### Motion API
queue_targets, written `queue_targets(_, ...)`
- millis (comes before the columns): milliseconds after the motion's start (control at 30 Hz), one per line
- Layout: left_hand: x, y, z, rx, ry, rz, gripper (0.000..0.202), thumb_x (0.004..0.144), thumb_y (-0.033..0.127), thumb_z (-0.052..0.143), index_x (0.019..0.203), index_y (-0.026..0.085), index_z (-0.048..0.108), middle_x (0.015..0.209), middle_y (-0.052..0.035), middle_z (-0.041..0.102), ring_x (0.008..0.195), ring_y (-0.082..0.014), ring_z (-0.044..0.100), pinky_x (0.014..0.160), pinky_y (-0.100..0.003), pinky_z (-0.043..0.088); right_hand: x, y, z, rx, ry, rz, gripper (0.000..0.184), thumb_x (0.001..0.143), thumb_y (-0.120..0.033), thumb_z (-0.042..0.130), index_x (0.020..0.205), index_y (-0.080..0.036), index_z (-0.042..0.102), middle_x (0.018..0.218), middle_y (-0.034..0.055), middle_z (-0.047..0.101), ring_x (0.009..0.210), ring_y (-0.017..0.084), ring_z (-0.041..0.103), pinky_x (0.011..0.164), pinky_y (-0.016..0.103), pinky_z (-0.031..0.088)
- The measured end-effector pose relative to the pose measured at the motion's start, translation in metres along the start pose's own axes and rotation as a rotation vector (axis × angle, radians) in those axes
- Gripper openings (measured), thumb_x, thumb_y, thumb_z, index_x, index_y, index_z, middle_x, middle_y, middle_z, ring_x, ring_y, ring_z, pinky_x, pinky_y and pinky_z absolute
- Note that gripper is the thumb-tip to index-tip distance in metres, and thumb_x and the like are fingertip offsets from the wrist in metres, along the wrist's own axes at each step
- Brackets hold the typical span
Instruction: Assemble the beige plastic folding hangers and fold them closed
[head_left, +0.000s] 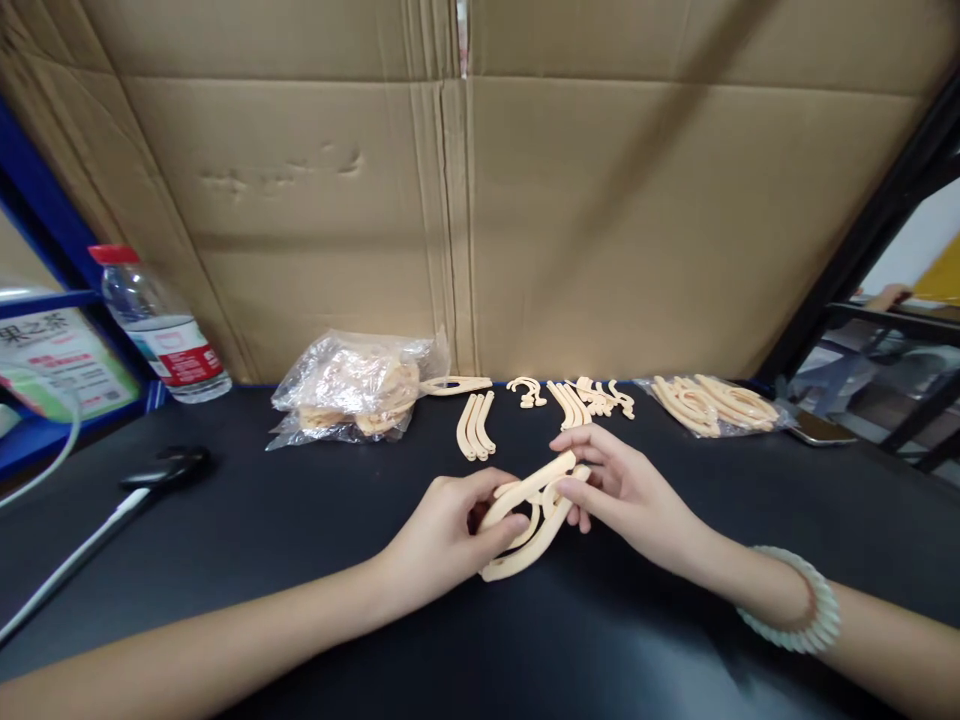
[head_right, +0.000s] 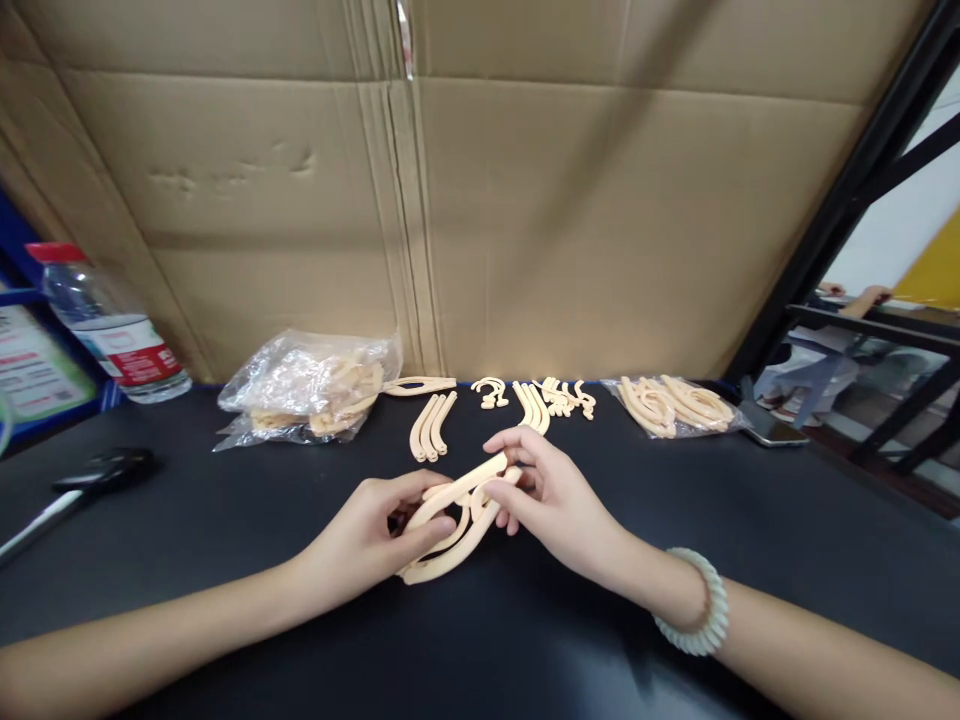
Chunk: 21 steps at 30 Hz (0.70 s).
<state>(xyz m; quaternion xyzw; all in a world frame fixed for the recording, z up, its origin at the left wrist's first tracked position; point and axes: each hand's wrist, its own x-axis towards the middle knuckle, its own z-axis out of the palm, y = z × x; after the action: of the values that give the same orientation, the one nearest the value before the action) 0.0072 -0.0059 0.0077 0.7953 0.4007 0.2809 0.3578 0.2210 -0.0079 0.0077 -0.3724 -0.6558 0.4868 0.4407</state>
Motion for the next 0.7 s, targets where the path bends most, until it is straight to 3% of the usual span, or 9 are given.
queue_targets(100, 0.001, -0.002, -0.003, -0.011, 0.037, -0.024, 0.022, 0.088, 0.037, 0.057, 0.08, 0.016, 0.062, 0.061, 0.0042, 0.051, 0.055, -0.0105, 0.043, 0.051, -0.022, 0.032, -0.002, 0.002, -0.005, 0.041, -0.008, 0.019, 0.046, 0.081, -0.032, 0.068, 0.121, -0.022, 0.047, 0.086, -0.0016, 0.053, 0.062, 0.009, 0.061, 0.057, 0.025, 0.055)
queue_targets(200, 0.001, -0.001, -0.006, -0.112, 0.106, -0.05, 0.028, 0.091, 0.044, 0.052, 0.082, 0.017, 0.056, 0.066, 0.0025, 0.056, 0.059, -0.0122, 0.049, 0.053, -0.022, 0.036, -0.003, 0.005, -0.013, 0.005, -0.006, 0.032, 0.043, 0.083, -0.033, 0.066, 0.122, -0.02, 0.051, 0.082, -0.0025, 0.051, 0.061, 0.009, 0.059, 0.06, 0.026, 0.054)
queue_targets(300, 0.001, 0.001, -0.008, -0.178, 0.128, -0.058, 0.027, 0.094, 0.044, 0.047, 0.085, 0.019, 0.053, 0.07, 0.0006, 0.062, 0.061, -0.013, 0.051, 0.055, -0.023, 0.039, 0.0, 0.007, -0.02, -0.112, -0.052, 0.05, 0.028, 0.087, -0.034, 0.061, 0.108, -0.017, 0.063, 0.082, 0.0002, 0.053, 0.062, 0.01, 0.06, 0.062, 0.028, 0.054)
queue_targets(400, -0.001, 0.002, -0.008, -0.172, 0.157, -0.03, 0.027, 0.096, 0.042, 0.045, 0.081, 0.019, 0.051, 0.068, 0.0016, 0.059, 0.06, -0.0124, 0.049, 0.057, -0.023, 0.039, 0.002, 0.006, -0.025, -0.27, -0.091, 0.024, 0.019, 0.087, -0.033, 0.06, 0.086, -0.017, 0.07, 0.087, 0.0039, 0.057, 0.071, 0.013, 0.06, 0.068, 0.03, 0.051)
queue_targets(533, -0.004, -0.001, -0.008, -0.181, 0.195, 0.018, 0.027, 0.098, 0.04, 0.043, 0.079, 0.02, 0.048, 0.069, 0.0023, 0.056, 0.06, -0.0123, 0.046, 0.057, -0.023, 0.038, 0.003, 0.004, -0.025, -0.353, -0.022, -0.03, 0.017, 0.089, -0.033, 0.057, 0.08, -0.019, 0.063, 0.08, 0.0021, 0.06, 0.075, 0.016, 0.056, 0.068, 0.029, 0.044)
queue_targets(700, -0.007, -0.005, -0.007, -0.161, 0.242, 0.066, 0.026, 0.099, 0.038, 0.041, 0.08, 0.021, 0.048, 0.073, 0.002, 0.055, 0.063, -0.0124, 0.046, 0.06, -0.024, 0.038, 0.001, 0.007, -0.019, -0.272, 0.036, -0.046, 0.023, 0.091, -0.041, 0.053, 0.079, -0.022, 0.056, 0.075, 0.0, 0.055, 0.069, 0.015, 0.049, 0.063, 0.028, 0.038)
